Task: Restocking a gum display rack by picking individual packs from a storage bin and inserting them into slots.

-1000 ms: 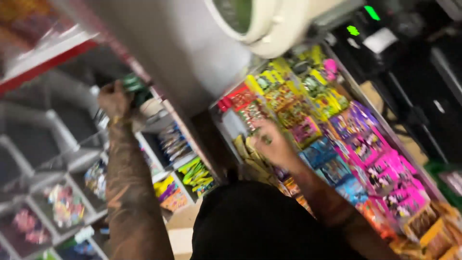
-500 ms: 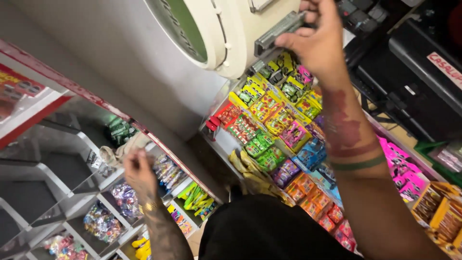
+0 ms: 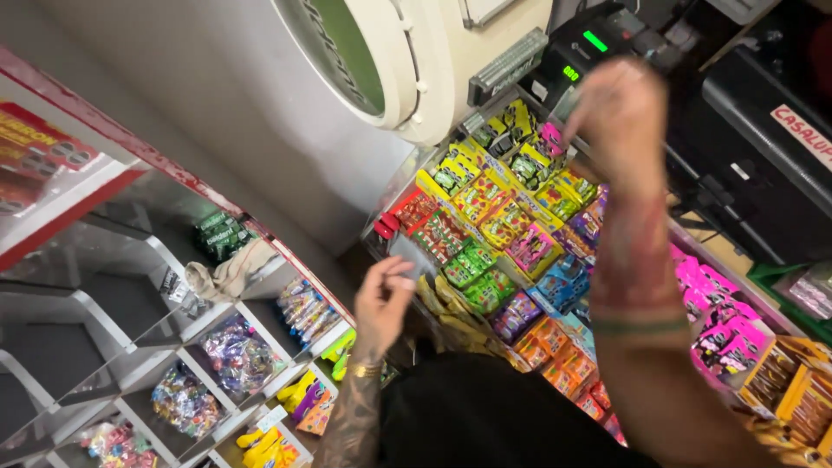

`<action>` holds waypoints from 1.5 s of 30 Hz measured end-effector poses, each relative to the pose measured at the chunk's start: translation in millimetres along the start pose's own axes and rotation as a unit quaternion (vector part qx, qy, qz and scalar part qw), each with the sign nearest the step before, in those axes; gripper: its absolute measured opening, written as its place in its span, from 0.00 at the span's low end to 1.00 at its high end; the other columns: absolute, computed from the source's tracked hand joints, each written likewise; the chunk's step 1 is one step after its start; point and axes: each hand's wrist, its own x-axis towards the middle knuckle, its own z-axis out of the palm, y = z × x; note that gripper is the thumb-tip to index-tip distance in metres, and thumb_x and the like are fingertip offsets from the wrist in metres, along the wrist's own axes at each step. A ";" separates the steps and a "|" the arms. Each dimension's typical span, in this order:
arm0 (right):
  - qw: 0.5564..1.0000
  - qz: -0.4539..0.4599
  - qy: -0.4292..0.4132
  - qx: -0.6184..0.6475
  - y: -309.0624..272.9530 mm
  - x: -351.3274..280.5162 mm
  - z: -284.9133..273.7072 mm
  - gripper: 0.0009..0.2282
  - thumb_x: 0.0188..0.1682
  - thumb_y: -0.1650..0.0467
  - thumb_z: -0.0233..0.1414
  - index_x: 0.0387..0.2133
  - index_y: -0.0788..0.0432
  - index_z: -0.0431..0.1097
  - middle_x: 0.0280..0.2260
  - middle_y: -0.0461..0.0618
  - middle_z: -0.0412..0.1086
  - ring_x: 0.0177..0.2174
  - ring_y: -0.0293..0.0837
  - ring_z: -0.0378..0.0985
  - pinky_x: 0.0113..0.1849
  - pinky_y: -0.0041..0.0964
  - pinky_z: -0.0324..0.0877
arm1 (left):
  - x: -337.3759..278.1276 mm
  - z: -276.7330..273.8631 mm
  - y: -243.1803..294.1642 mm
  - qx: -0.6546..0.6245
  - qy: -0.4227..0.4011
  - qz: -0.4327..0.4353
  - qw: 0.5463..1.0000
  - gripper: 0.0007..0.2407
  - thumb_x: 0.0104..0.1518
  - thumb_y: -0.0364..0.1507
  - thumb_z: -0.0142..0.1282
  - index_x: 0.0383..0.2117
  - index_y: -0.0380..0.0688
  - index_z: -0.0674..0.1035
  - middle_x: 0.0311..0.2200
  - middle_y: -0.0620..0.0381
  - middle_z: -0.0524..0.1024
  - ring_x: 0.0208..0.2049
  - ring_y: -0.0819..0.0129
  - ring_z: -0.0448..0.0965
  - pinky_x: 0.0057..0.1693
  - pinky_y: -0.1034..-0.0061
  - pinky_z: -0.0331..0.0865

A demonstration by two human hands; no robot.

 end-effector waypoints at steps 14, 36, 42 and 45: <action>0.949 -0.095 -0.082 -0.290 -77.4 -22.4 89.3 0.39 0.41 0.68 0.73 0.61 0.56 0.53 0.57 0.54 0.54 0.52 0.47 0.64 0.45 0.38 0.70 | -0.1 11.1 40.2 -0.063 0.029 0.095 0.993 0.04 0.59 0.24 0.61 0.38 0.39 0.84 0.31 0.53 0.83 0.29 0.70 0.87 0.37 0.83 0.78; 0.945 -0.020 -0.191 -0.263 -56.7 -36.1 21.2 0.08 0.60 0.77 0.51 0.30 0.61 0.72 0.31 0.47 0.74 0.32 0.36 0.77 0.34 0.25 0.73 | 8.7 26.6 39.4 -0.055 -0.020 -0.012 0.998 0.16 0.60 0.32 0.57 0.53 0.43 0.79 0.38 0.50 0.87 0.38 0.71 0.88 0.44 0.81 0.80; 0.852 -0.038 -0.446 -0.272 -43.9 -124.9 96.4 0.02 0.48 0.72 0.60 0.30 0.58 0.76 0.27 0.46 0.75 0.28 0.38 0.77 0.33 0.30 0.77 | -0.2 36.8 35.9 -0.082 -0.015 0.067 0.994 0.12 0.55 0.23 0.64 0.45 0.39 0.84 0.37 0.53 0.86 0.32 0.74 0.85 0.42 0.82 0.79; 0.939 0.018 -0.246 -0.239 -58.4 -85.3 96.9 0.13 0.32 0.69 0.74 0.28 0.54 0.79 0.24 0.44 0.77 0.26 0.42 0.80 0.33 0.35 0.76 | 4.6 34.2 24.0 -0.143 0.034 -0.015 0.989 0.08 0.56 0.19 0.62 0.41 0.37 0.85 0.32 0.38 0.84 0.31 0.61 0.86 0.40 0.71 0.82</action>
